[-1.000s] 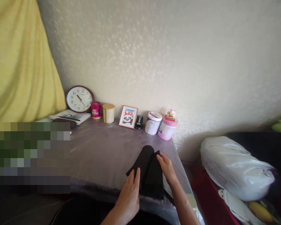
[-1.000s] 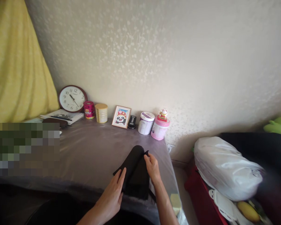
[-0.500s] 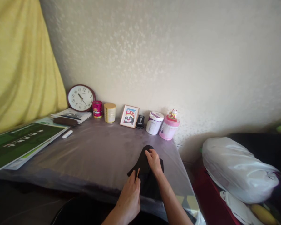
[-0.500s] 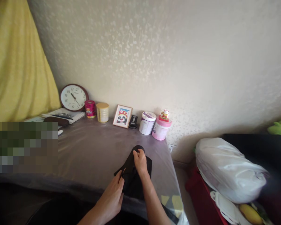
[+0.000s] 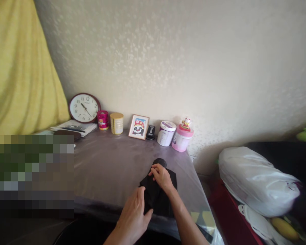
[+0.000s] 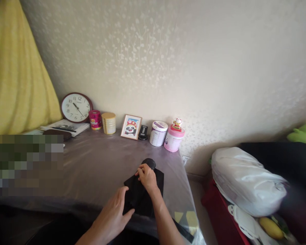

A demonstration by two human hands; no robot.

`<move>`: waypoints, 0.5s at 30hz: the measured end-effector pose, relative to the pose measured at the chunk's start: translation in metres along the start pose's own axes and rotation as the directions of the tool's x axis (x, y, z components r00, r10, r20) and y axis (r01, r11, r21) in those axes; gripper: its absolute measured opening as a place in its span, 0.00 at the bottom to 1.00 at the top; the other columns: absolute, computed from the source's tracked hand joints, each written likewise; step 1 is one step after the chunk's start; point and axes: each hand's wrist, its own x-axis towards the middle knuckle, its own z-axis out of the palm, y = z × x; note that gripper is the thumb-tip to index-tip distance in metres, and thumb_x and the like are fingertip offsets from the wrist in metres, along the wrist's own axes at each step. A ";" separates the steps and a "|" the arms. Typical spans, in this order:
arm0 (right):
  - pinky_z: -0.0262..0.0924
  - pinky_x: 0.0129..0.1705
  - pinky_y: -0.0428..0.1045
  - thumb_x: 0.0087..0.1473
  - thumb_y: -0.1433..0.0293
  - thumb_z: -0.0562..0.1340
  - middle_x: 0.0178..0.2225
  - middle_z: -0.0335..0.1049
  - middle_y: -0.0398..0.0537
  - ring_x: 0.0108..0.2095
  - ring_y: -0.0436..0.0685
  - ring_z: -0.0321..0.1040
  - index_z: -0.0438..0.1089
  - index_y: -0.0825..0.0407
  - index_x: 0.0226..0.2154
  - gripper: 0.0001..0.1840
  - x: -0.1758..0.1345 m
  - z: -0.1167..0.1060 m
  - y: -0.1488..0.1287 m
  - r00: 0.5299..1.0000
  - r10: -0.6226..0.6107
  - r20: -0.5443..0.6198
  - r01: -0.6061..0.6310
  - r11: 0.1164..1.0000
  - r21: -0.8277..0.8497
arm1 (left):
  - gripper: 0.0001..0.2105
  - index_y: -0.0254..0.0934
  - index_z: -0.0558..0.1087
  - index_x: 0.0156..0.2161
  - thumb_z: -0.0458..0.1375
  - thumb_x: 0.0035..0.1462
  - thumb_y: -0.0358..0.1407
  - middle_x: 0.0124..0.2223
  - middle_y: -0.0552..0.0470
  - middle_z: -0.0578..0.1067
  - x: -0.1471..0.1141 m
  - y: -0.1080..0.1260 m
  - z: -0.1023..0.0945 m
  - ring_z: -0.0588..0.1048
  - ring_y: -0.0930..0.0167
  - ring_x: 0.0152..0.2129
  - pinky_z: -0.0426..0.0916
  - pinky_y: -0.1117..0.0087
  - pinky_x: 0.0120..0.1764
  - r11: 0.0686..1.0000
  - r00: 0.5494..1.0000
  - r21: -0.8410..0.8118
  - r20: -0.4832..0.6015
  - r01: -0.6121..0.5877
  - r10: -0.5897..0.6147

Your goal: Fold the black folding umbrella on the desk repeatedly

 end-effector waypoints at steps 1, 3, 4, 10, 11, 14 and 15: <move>0.59 0.28 0.44 0.52 0.69 0.53 0.26 0.76 0.39 0.18 0.47 0.66 0.67 0.51 0.35 0.09 -0.001 0.000 0.000 1.000 -0.006 0.002 0.006 1.000 0.004 | 0.22 0.33 0.57 0.52 0.50 0.52 0.35 0.50 0.39 0.68 0.001 0.001 -0.004 0.70 0.60 0.47 0.66 0.57 0.48 1.000 0.998 0.008 -0.061 -0.017 0.018; 0.59 0.28 0.44 0.52 0.69 0.53 0.26 0.76 0.39 0.18 0.47 0.66 0.67 0.50 0.34 0.09 -0.003 0.001 0.001 1.000 -0.018 0.010 0.018 1.000 0.014 | 0.18 0.36 0.60 0.50 0.50 0.53 0.36 0.52 0.41 0.66 0.003 0.006 -0.011 0.68 0.60 0.48 0.65 0.56 0.49 0.996 0.986 0.049 -0.149 -0.072 0.079; 0.59 0.27 0.44 0.52 0.69 0.53 0.26 0.76 0.39 0.18 0.47 0.66 0.68 0.50 0.34 0.09 -0.004 0.001 0.002 1.000 -0.022 0.017 0.022 1.000 0.018 | 0.18 0.37 0.60 0.50 0.50 0.54 0.36 0.53 0.41 0.64 0.005 0.008 -0.013 0.67 0.60 0.50 0.65 0.55 0.50 0.991 0.979 0.075 -0.166 -0.106 0.118; 0.59 0.29 0.44 0.52 0.68 0.54 0.27 0.76 0.40 0.22 0.49 0.68 0.70 0.49 0.32 0.09 -0.005 0.002 0.002 0.997 -0.049 0.054 0.047 0.998 0.030 | 0.20 0.38 0.62 0.51 0.53 0.50 0.33 0.56 0.44 0.63 0.010 0.015 -0.002 0.62 0.59 0.54 0.59 0.52 0.55 0.954 0.959 0.148 -0.080 -0.259 0.273; 0.59 0.29 0.44 0.52 0.69 0.54 0.27 0.76 0.40 0.23 0.49 0.69 0.70 0.49 0.32 0.09 -0.005 0.002 0.001 0.997 -0.054 0.062 0.052 0.998 0.029 | 0.20 0.38 0.62 0.51 0.52 0.50 0.32 0.55 0.44 0.64 0.010 0.014 0.002 0.62 0.59 0.54 0.59 0.51 0.55 0.956 0.962 0.147 -0.069 -0.252 0.265; 0.61 0.31 0.44 0.52 0.69 0.54 0.27 0.76 0.40 0.27 0.50 0.71 0.70 0.49 0.34 0.10 -0.010 0.002 -0.001 0.992 -0.084 0.096 0.079 0.996 0.051 | 0.20 0.37 0.61 0.51 0.51 0.51 0.30 0.54 0.43 0.64 0.008 0.010 0.010 0.64 0.60 0.52 0.61 0.53 0.54 0.970 0.975 0.128 -0.059 -0.206 0.215; 0.61 0.32 0.44 0.52 0.70 0.54 0.27 0.76 0.40 0.28 0.50 0.71 0.70 0.49 0.35 0.10 -0.013 0.002 -0.002 0.988 -0.105 0.112 0.098 0.993 0.070 | 0.20 0.37 0.61 0.51 0.51 0.51 0.29 0.54 0.43 0.64 0.008 0.009 0.012 0.65 0.60 0.52 0.62 0.54 0.53 0.974 0.978 0.120 -0.057 -0.191 0.199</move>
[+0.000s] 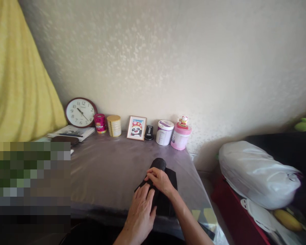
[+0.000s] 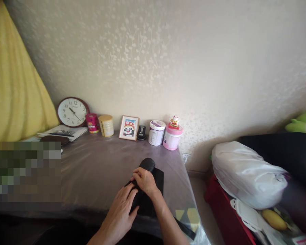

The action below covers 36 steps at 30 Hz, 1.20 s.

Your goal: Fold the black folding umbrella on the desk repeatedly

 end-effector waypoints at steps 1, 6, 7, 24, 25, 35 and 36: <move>0.62 0.34 0.45 0.53 0.70 0.54 0.28 0.76 0.40 0.29 0.50 0.71 0.70 0.49 0.35 0.10 -0.004 0.001 -0.001 0.999 -0.029 0.018 0.028 0.999 0.022 | 0.20 0.37 0.61 0.51 0.50 0.51 0.29 0.54 0.42 0.64 -0.001 -0.001 0.002 0.65 0.60 0.52 0.63 0.54 0.53 1.000 1.000 -0.007 0.003 0.012 -0.012; 0.63 0.39 0.46 0.58 0.67 0.52 0.33 0.75 0.43 0.35 0.51 0.70 0.71 0.48 0.38 0.13 -0.023 0.000 0.003 0.972 -0.226 -0.062 0.225 0.974 -0.017 | 0.22 0.37 0.58 0.53 0.49 0.51 0.28 0.55 0.41 0.62 -0.004 -0.001 0.008 0.64 0.59 0.53 0.65 0.55 0.51 0.999 0.999 -0.039 -0.012 0.030 -0.030; 0.63 0.41 0.47 0.58 0.67 0.52 0.35 0.75 0.44 0.37 0.52 0.70 0.72 0.48 0.38 0.13 -0.025 -0.001 0.006 0.955 -0.283 -0.088 0.277 0.958 -0.076 | 0.22 0.36 0.57 0.53 0.49 0.51 0.28 0.56 0.40 0.62 -0.004 0.000 0.008 0.64 0.59 0.53 0.65 0.55 0.51 0.999 1.000 -0.046 -0.017 0.025 -0.026; 0.50 0.55 0.57 0.61 0.67 0.48 0.47 0.71 0.52 0.52 0.57 0.61 0.72 0.51 0.41 0.18 0.055 -0.025 0.074 0.919 -0.304 -0.253 0.186 0.897 -0.401 | 0.30 0.36 0.42 0.61 0.43 0.53 0.26 0.64 0.40 0.52 -0.008 -0.005 0.022 0.55 0.62 0.59 0.61 0.55 0.54 0.998 0.998 -0.051 0.053 0.021 -0.018; 0.52 0.54 0.57 0.61 0.67 0.48 0.47 0.70 0.53 0.51 0.58 0.62 0.71 0.52 0.41 0.18 0.054 -0.028 0.073 0.908 -0.292 -0.302 0.155 0.901 -0.406 | 0.31 0.36 0.39 0.62 0.43 0.53 0.26 0.64 0.41 0.51 -0.007 -0.004 0.021 0.54 0.62 0.59 0.61 0.55 0.55 0.998 0.997 -0.051 0.069 0.023 -0.020; 0.47 0.58 0.59 0.60 0.69 0.50 0.49 0.69 0.49 0.55 0.57 0.57 0.70 0.50 0.45 0.16 -0.003 -0.007 0.049 0.885 -0.443 -0.145 0.358 0.844 -0.399 | 0.30 0.32 0.44 0.62 0.45 0.54 0.31 0.64 0.40 0.51 -0.006 -0.004 0.014 0.55 0.61 0.59 0.58 0.56 0.56 0.998 0.988 -0.043 0.148 0.043 -0.036; 0.48 0.58 0.59 0.60 0.69 0.50 0.50 0.68 0.50 0.56 0.58 0.57 0.69 0.51 0.45 0.16 0.003 -0.008 0.053 0.893 -0.412 -0.181 0.309 0.854 -0.419 | 0.31 0.32 0.43 0.62 0.45 0.53 0.31 0.64 0.40 0.51 -0.006 -0.003 0.013 0.54 0.61 0.59 0.58 0.56 0.56 0.998 0.987 -0.049 0.153 0.046 -0.039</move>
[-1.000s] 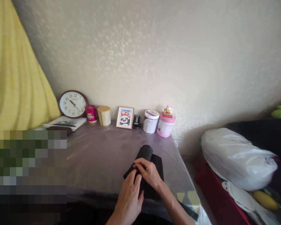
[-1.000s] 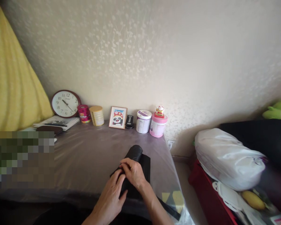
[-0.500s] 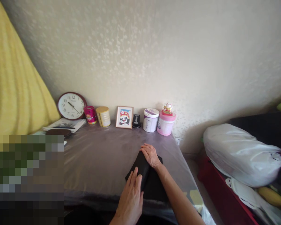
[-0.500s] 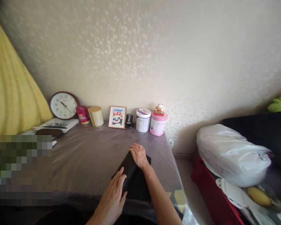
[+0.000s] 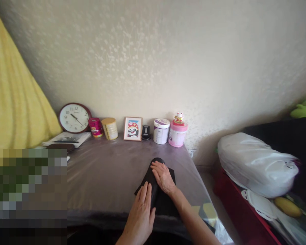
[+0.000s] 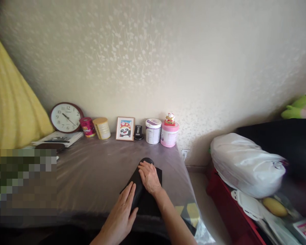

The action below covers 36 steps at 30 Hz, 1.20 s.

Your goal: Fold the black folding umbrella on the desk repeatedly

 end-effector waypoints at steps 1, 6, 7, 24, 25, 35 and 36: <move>0.49 0.57 0.59 0.59 0.70 0.50 0.51 0.67 0.52 0.55 0.59 0.58 0.69 0.52 0.46 0.17 0.004 0.001 0.007 0.998 0.059 -0.038 -0.060 0.998 -0.024 | 0.31 0.32 0.43 0.62 0.45 0.53 0.30 0.64 0.40 0.50 0.000 0.001 -0.001 0.54 0.61 0.59 0.58 0.56 0.57 1.000 1.000 -0.011 0.002 0.002 -0.002; 0.58 0.50 0.56 0.56 0.68 0.49 0.43 0.71 0.59 0.46 0.60 0.67 0.69 0.57 0.42 0.18 0.004 -0.016 0.048 0.887 0.401 -0.226 -0.414 0.910 -0.008 | 0.38 0.36 0.35 0.63 0.47 0.48 0.26 0.66 0.42 0.42 -0.003 0.001 -0.003 0.49 0.61 0.61 0.57 0.56 0.57 0.997 1.000 -0.080 -0.004 -0.004 0.004; 0.59 0.49 0.55 0.55 0.68 0.50 0.41 0.71 0.59 0.44 0.60 0.67 0.70 0.57 0.41 0.18 -0.002 -0.022 0.052 0.860 0.454 -0.233 -0.464 0.886 0.014 | 0.39 0.38 0.34 0.63 0.47 0.47 0.25 0.66 0.42 0.41 -0.004 0.000 -0.003 0.49 0.61 0.61 0.57 0.55 0.57 0.996 1.000 -0.088 -0.003 -0.002 0.002; 0.58 0.16 0.44 0.50 0.58 0.56 0.24 0.70 0.45 0.23 0.54 0.67 0.66 0.57 0.44 0.24 -0.043 -0.049 0.005 0.680 0.721 0.128 -0.714 0.613 0.338 | 0.41 0.36 0.35 0.63 0.48 0.45 0.20 0.65 0.39 0.45 -0.002 0.007 -0.019 0.48 0.62 0.61 0.52 0.62 0.58 0.988 0.972 -0.070 0.203 0.136 -0.120; 0.57 0.16 0.44 0.50 0.58 0.57 0.24 0.70 0.45 0.22 0.54 0.67 0.66 0.56 0.44 0.23 -0.042 -0.048 0.003 0.685 0.717 0.128 -0.709 0.616 0.344 | 0.41 0.36 0.35 0.63 0.48 0.45 0.20 0.65 0.39 0.45 -0.002 0.006 -0.019 0.48 0.62 0.61 0.52 0.62 0.58 0.988 0.972 -0.070 0.204 0.136 -0.120; 0.61 0.20 0.44 0.47 0.62 0.59 0.36 0.72 0.52 0.29 0.55 0.70 0.64 0.55 0.49 0.26 -0.016 -0.036 -0.020 0.694 0.708 0.128 -0.696 0.615 0.372 | 0.41 0.33 0.36 0.63 0.48 0.45 0.20 0.65 0.37 0.46 0.000 0.007 -0.021 0.48 0.62 0.61 0.51 0.62 0.58 0.991 0.975 -0.061 0.199 0.117 -0.102; 0.62 0.22 0.45 0.47 0.62 0.60 0.38 0.72 0.53 0.31 0.55 0.70 0.64 0.56 0.49 0.26 -0.012 -0.033 -0.021 0.701 0.703 0.117 -0.689 0.626 0.365 | 0.41 0.33 0.37 0.63 0.48 0.45 0.20 0.65 0.37 0.46 0.000 0.007 -0.021 0.48 0.62 0.61 0.51 0.62 0.59 0.991 0.974 -0.062 0.200 0.119 -0.104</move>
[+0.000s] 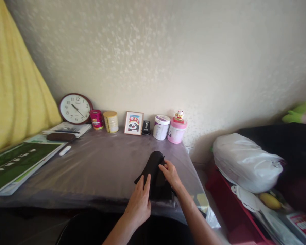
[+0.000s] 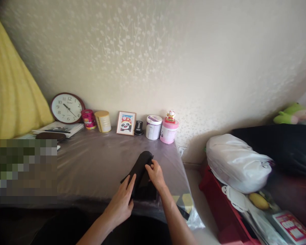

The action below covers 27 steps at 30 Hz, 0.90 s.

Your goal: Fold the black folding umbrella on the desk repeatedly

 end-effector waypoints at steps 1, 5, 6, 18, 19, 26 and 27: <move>0.63 0.23 0.45 0.47 0.63 0.60 0.38 0.72 0.53 0.32 0.56 0.70 0.65 0.56 0.49 0.26 0.002 0.004 -0.002 1.000 -0.013 -0.011 0.013 1.000 -0.010 | 0.40 0.33 0.37 0.63 0.48 0.44 0.20 0.65 0.37 0.45 0.000 0.000 0.000 0.47 0.62 0.61 0.51 0.62 0.59 1.000 1.000 -0.001 0.002 0.003 -0.003; 0.65 0.29 0.46 0.46 0.66 0.61 0.34 0.73 0.50 0.35 0.57 0.71 0.67 0.55 0.46 0.22 0.008 0.021 -0.004 0.995 -0.067 -0.072 0.064 0.997 -0.051 | 0.41 0.33 0.38 0.63 0.48 0.43 0.19 0.65 0.37 0.45 0.000 0.000 0.003 0.47 0.63 0.62 0.51 0.61 0.59 1.000 1.000 0.001 -0.009 0.012 -0.012; 0.65 0.30 0.46 0.46 0.67 0.61 0.32 0.73 0.49 0.34 0.56 0.70 0.67 0.55 0.45 0.22 0.008 0.025 -0.004 0.994 -0.082 -0.077 0.077 0.995 -0.059 | 0.41 0.33 0.38 0.63 0.48 0.43 0.19 0.65 0.38 0.45 0.000 -0.001 0.003 0.47 0.63 0.62 0.51 0.61 0.59 1.000 1.000 0.000 -0.015 0.012 -0.012; 0.58 0.17 0.42 0.49 0.69 0.58 0.24 0.68 0.41 0.19 0.48 0.64 0.65 0.55 0.46 0.20 0.006 0.036 -0.018 0.993 -0.115 0.036 0.118 0.987 -0.105 | 0.40 0.29 0.38 0.63 0.47 0.43 0.19 0.65 0.36 0.47 0.000 -0.004 0.002 0.48 0.63 0.61 0.52 0.62 0.59 1.000 0.999 -0.028 -0.032 0.009 -0.010; 0.58 0.18 0.42 0.49 0.68 0.58 0.24 0.69 0.41 0.18 0.48 0.64 0.65 0.55 0.45 0.19 0.006 0.036 -0.019 0.991 -0.122 0.045 0.126 0.987 -0.102 | 0.40 0.29 0.36 0.63 0.47 0.43 0.20 0.65 0.36 0.47 0.000 -0.004 0.002 0.48 0.63 0.61 0.52 0.62 0.59 0.999 0.999 -0.041 -0.044 0.005 -0.007; 0.58 0.17 0.40 0.55 0.67 0.51 0.23 0.71 0.39 0.14 0.45 0.62 0.65 0.53 0.41 0.14 0.000 0.037 -0.016 0.956 -0.159 0.246 0.133 0.984 0.119 | 0.46 0.39 0.23 0.61 0.46 0.43 0.18 0.66 0.43 0.43 -0.002 -0.003 0.003 0.49 0.66 0.61 0.54 0.61 0.58 0.988 0.984 -0.126 -0.169 -0.085 0.063; 0.58 0.18 0.40 0.55 0.67 0.51 0.24 0.71 0.40 0.14 0.44 0.62 0.66 0.52 0.40 0.13 0.000 0.038 -0.015 0.954 -0.176 0.242 0.150 0.981 0.123 | 0.46 0.41 0.22 0.61 0.46 0.43 0.18 0.66 0.43 0.44 -0.002 -0.003 0.002 0.49 0.66 0.61 0.55 0.60 0.58 0.988 0.984 -0.126 -0.169 -0.085 0.063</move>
